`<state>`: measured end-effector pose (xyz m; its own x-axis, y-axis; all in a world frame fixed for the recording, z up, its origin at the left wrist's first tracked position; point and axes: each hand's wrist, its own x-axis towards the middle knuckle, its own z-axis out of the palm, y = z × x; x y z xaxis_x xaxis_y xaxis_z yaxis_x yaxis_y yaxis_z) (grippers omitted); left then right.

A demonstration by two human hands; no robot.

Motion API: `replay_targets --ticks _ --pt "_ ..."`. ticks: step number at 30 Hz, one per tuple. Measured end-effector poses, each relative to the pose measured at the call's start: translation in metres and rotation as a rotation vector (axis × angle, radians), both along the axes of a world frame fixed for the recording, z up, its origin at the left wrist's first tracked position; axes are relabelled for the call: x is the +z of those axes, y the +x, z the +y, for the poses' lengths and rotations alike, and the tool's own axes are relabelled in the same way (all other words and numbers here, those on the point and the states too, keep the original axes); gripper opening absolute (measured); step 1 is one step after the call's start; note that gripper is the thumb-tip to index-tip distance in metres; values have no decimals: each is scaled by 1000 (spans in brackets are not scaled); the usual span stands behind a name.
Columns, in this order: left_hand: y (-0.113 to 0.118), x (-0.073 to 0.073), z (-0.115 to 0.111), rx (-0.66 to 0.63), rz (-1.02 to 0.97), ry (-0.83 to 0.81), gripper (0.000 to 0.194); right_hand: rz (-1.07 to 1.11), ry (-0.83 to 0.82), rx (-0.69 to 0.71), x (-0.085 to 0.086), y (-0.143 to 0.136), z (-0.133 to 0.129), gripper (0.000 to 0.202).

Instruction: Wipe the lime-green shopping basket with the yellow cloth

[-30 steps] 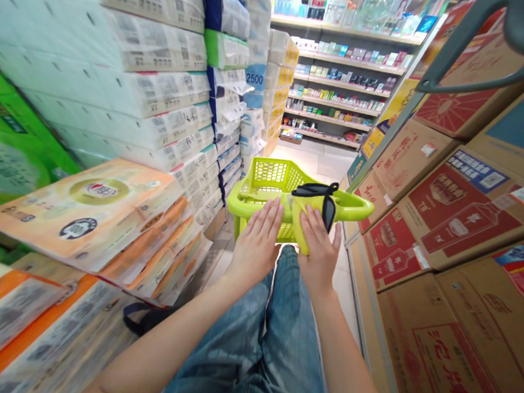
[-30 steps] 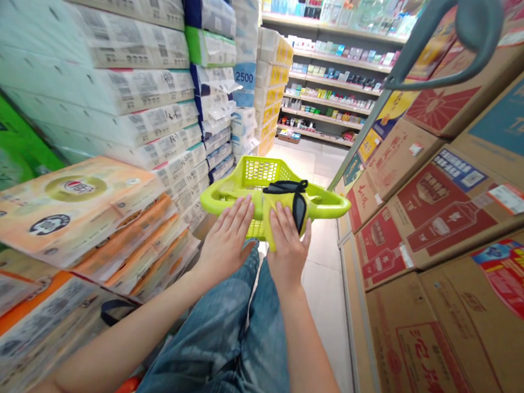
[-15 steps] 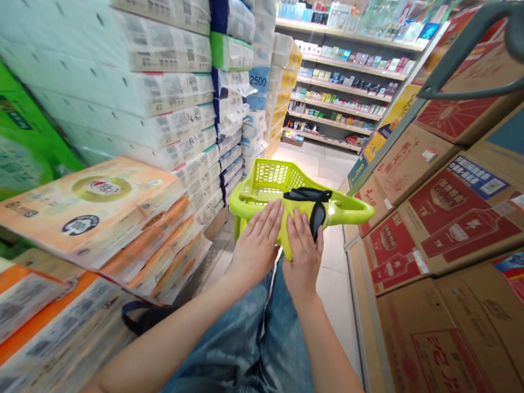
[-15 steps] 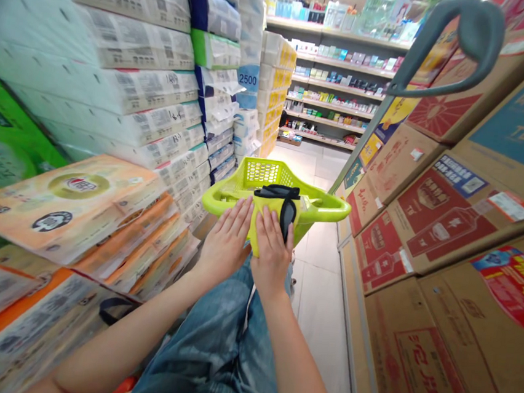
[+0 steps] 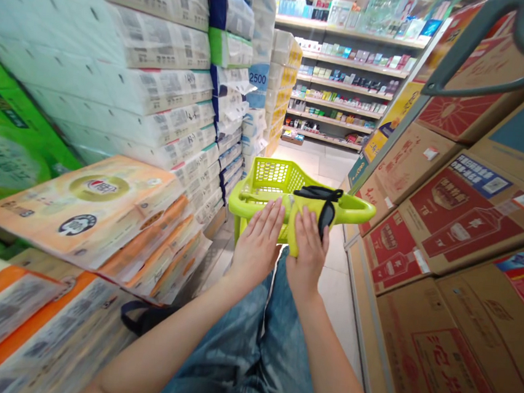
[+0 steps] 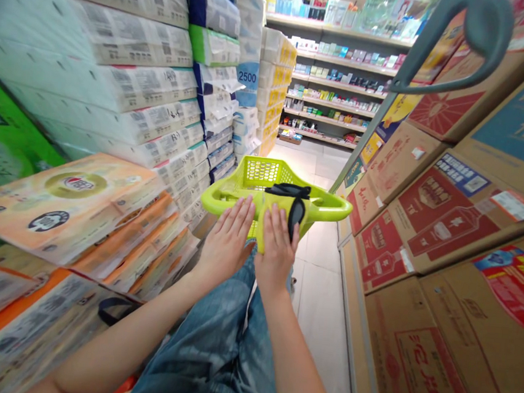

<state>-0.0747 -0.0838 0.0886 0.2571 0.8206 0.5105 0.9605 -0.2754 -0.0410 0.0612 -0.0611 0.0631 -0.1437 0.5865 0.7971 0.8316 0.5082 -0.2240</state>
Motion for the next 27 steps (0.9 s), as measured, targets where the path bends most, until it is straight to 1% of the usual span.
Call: replay_targets --ticks 2,3,5,8,10,12,13,17,19,20,22,24,27 --pt "-1 -1 0 1 6 0 79 -70 4 64 0 -5 -4 78" --pt "-2 -1 -1 -2 7 0 78 -92 9 79 -1 0 -3 78" --pt "-3 -1 -1 -9 10 1 79 -91 26 69 -3 23 5 78" --pt "-3 -2 0 -13 12 0 80 55 40 -52 -9 63 22 76" --pt "-2 -2 1 -7 11 -2 80 174 27 -153 -10 76 28 77" --pt "-1 -2 1 -3 6 3 80 217 10 -203 -7 69 27 78" --pt "0 -2 1 -3 3 6 80 197 4 -189 -5 59 23 78" --pt "-1 -2 0 -5 4 12 79 -21 -26 37 3 8 1 79" --pt "-3 -1 0 -4 11 8 78 -88 -34 96 4 -3 -5 79" --pt "-3 -1 0 -5 13 5 78 -102 -25 101 3 -2 -5 79" --pt "-5 -1 -1 -16 15 1 79 -109 11 92 0 13 0 78" --pt "-5 0 -1 -23 15 -2 80 -79 52 52 -5 37 11 75" --pt "-5 -1 0 -21 12 -6 81 74 79 -78 -12 70 28 71"
